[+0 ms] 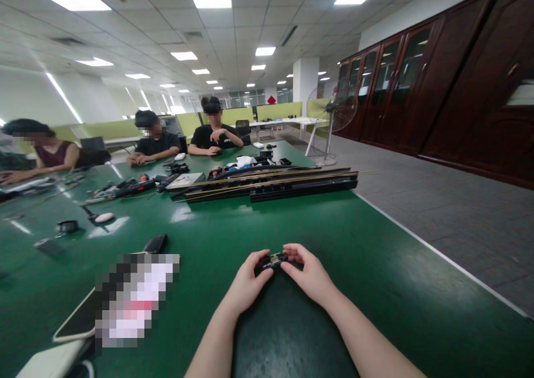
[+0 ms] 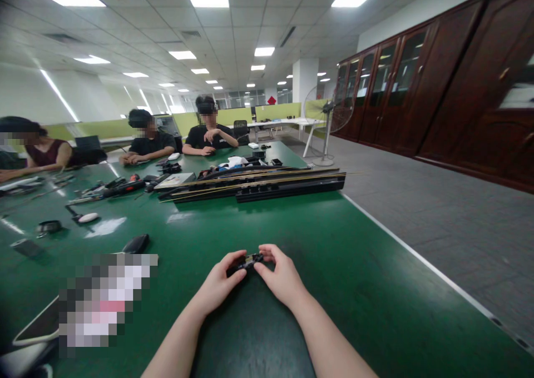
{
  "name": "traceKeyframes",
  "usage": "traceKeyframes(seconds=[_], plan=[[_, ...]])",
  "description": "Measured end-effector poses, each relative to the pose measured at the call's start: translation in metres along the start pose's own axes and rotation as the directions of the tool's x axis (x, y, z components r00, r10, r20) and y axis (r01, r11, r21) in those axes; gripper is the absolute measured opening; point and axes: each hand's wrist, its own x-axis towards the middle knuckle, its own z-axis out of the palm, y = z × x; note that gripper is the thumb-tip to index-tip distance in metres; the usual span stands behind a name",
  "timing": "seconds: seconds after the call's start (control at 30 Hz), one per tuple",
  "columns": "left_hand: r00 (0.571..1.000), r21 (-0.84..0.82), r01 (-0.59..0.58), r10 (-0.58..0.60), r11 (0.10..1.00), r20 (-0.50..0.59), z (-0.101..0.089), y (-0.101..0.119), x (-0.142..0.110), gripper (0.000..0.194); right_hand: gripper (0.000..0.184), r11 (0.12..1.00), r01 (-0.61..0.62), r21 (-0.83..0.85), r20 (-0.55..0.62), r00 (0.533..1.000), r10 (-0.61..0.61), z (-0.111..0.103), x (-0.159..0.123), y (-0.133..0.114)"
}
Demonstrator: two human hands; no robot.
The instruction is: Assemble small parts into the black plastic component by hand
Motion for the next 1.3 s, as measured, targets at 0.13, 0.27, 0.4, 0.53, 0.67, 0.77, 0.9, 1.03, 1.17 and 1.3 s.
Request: traceKeyframes(seconds=[0.13, 0.27, 0.4, 0.53, 0.67, 0.77, 0.9, 1.03, 1.17, 1.3], plan=[[1.000, -0.020, 0.008, -0.008, 1.000, -0.016, 0.000, 0.001, 0.001, 0.042, 0.032, 1.000, 0.001, 0.007, -0.005, 1.000, -0.001, 0.000, 0.001, 0.002], [1.000, -0.029, 0.015, -0.016, 0.999, -0.021, 0.000, 0.004, 0.000, 0.042, 0.031, 1.000, -0.006, -0.002, -0.001, 1.000, 0.006, 0.000, 0.000, 0.002], [1.000, -0.041, 0.017, -0.017, 0.999, -0.017, 0.000, 0.004, 0.001, 0.042, 0.030, 0.999, 0.004, -0.043, 0.023, 1.000, -0.003, -0.002, 0.000, 0.001], [1.000, -0.053, 0.011, -0.011, 0.999, -0.004, 0.000, 0.002, 0.001, 0.043, 0.032, 0.992, 0.040, -0.117, 0.049, 0.998, -0.035, -0.003, -0.002, 0.000], [1.000, -0.061, 0.008, -0.008, 0.998, 0.004, 0.001, 0.001, 0.001, 0.044, 0.033, 0.990, 0.086, -0.113, 0.072, 0.994, -0.078, -0.003, -0.003, -0.002], [1.000, -0.061, 0.008, -0.008, 0.998, 0.004, 0.001, 0.001, 0.001, 0.044, 0.028, 0.986, 0.113, -0.125, 0.097, 0.990, -0.101, -0.003, -0.003, -0.004], [1.000, -0.049, 0.011, -0.011, 0.999, 0.015, 0.001, 0.001, 0.001, 0.045, 0.022, 0.978, 0.119, -0.172, 0.117, 0.988, -0.099, -0.004, -0.003, -0.006], [0.999, -0.032, 0.005, -0.004, 0.999, 0.036, 0.001, -0.002, 0.001, 0.046, 0.020, 0.968, 0.093, -0.235, 0.139, 0.988, -0.061, -0.004, -0.003, -0.010], [0.998, 0.003, 0.006, -0.006, 1.000, 0.065, 0.001, 0.000, 0.001, 0.044, 0.018, 0.961, 0.092, -0.261, 0.154, 0.987, -0.053, -0.004, -0.004, -0.011], [0.997, 0.039, -0.001, -0.002, 0.999, 0.081, 0.000, 0.003, 0.000, 0.042, 0.018, 0.969, 0.087, -0.229, 0.148, 0.988, -0.054, -0.004, -0.003, -0.007]])
